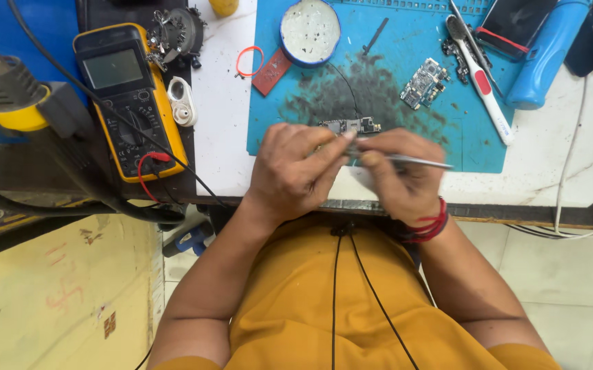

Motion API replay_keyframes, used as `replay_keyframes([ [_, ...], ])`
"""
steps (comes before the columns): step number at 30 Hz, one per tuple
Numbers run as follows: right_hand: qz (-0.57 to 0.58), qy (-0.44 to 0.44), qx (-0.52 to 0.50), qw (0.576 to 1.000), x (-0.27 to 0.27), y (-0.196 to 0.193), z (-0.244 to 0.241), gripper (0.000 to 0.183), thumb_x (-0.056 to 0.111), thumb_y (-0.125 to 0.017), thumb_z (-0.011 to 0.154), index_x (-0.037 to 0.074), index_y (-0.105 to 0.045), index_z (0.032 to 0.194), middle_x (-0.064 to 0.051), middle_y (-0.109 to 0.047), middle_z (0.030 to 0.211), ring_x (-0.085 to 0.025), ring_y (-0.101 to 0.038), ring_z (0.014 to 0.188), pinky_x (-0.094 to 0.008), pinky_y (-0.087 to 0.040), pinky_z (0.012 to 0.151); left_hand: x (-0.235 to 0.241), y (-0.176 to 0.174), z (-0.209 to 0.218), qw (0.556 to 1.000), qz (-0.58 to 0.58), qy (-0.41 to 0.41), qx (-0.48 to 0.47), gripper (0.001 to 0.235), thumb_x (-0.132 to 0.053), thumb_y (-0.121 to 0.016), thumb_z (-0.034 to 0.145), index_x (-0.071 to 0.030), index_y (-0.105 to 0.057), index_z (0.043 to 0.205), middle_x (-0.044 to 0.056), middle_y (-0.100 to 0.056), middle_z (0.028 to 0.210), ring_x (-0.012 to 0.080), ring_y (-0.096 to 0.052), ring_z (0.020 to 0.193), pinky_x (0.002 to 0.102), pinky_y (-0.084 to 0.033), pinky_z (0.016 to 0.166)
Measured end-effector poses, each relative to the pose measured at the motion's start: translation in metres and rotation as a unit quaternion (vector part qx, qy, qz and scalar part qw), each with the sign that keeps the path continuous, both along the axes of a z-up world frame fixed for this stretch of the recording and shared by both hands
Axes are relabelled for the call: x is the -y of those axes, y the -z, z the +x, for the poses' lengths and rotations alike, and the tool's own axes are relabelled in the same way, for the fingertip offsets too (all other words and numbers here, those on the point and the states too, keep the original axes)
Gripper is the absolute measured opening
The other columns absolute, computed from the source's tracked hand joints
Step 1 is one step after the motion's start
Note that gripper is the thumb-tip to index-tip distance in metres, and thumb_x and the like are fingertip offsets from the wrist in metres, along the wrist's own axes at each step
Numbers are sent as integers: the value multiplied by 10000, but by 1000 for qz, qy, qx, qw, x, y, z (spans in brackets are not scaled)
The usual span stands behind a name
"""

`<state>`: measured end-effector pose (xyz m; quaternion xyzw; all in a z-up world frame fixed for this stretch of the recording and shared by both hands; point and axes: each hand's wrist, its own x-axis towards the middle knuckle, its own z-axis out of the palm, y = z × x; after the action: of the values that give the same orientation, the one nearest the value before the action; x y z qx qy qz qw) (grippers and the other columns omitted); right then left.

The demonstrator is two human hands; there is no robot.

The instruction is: The person uses a multimeter probe to test points on a small circuit board held with tweezers. They then apply a liquid from a yellow bottle and scrub the board with a toothbrush, repeating the application and scrubbing. Finally, they use tweezers to adjust components on the board.

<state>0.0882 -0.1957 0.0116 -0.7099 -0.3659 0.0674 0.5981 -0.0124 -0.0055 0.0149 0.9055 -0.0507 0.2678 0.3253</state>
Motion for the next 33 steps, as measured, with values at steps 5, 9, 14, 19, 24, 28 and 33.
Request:
replay_keyframes([
  [5, -71, 128, -9, 989, -7, -16, 25, 172, 14, -784, 1053, -41, -714, 1199, -108, -731, 1052, -121, -689, 920, -238, -549, 821, -3, -6, 5, 993, -64, -101, -5, 363, -147, -788, 942, -105, -685, 1287, 47, -652, 1207, 247, -633, 1069, 377, -459, 946],
  [9, -65, 105, -46, 991, -18, -32, 45, 186, 25, -792, 1062, -41, -717, 1219, -119, -751, 1105, -116, -708, 953, -233, -571, 854, -17, -9, 16, 988, -60, -140, -28, 412, -166, -801, 962, -106, -658, 1344, 59, -658, 1263, 254, -652, 1115, 374, -471, 963],
  [14, 59, 90, -103, 989, -56, -23, 64, 146, 48, -740, 1072, -30, -679, 1180, -107, -756, 1134, -122, -726, 989, -240, -593, 851, -39, 0, 44, 983, -29, -174, -42, 708, -273, -835, 976, -40, -428, 1507, 123, -600, 1358, 283, -599, 1220, 393, -439, 1058],
  [19, 109, 49, -87, 989, -89, 10, 84, 149, 64, -706, 1160, -26, -613, 1232, -135, -767, 1121, -157, -756, 1007, -272, -605, 897, -43, 6, 60, 979, -2, -201, -27, 954, -377, -894, 921, -42, -291, 1580, 158, -524, 1492, 341, -501, 1348, 468, -333, 1172],
  [24, 111, 58, -91, 988, -93, 27, 86, 133, 66, -680, 1161, -27, -604, 1218, -147, -760, 1129, -161, -749, 1016, -285, -618, 937, -40, 8, 59, 978, -20, -203, -36, 900, -372, -888, 957, -40, -300, 1552, 120, -545, 1436, 300, -515, 1312, 433, -329, 1131],
  [28, 115, 70, -121, 983, -90, 34, 82, 145, 49, -696, 1129, -35, -599, 1196, -163, -762, 1175, -169, -743, 993, -280, -602, 907, -36, 13, 58, 977, -22, -208, -43, 862, -361, -871, 976, -52, -308, 1550, 107, -550, 1440, 280, -516, 1320, 423, -330, 1135],
  [33, 108, 79, -85, 987, -96, 35, 88, 122, 18, -694, 1142, -41, -614, 1213, -164, -750, 1165, -150, -723, 1018, -264, -586, 934, -38, 9, 62, 977, -24, -207, -38, 836, -336, -850, 984, -56, -304, 1552, 106, -536, 1452, 274, -514, 1328, 414, -330, 1142],
])
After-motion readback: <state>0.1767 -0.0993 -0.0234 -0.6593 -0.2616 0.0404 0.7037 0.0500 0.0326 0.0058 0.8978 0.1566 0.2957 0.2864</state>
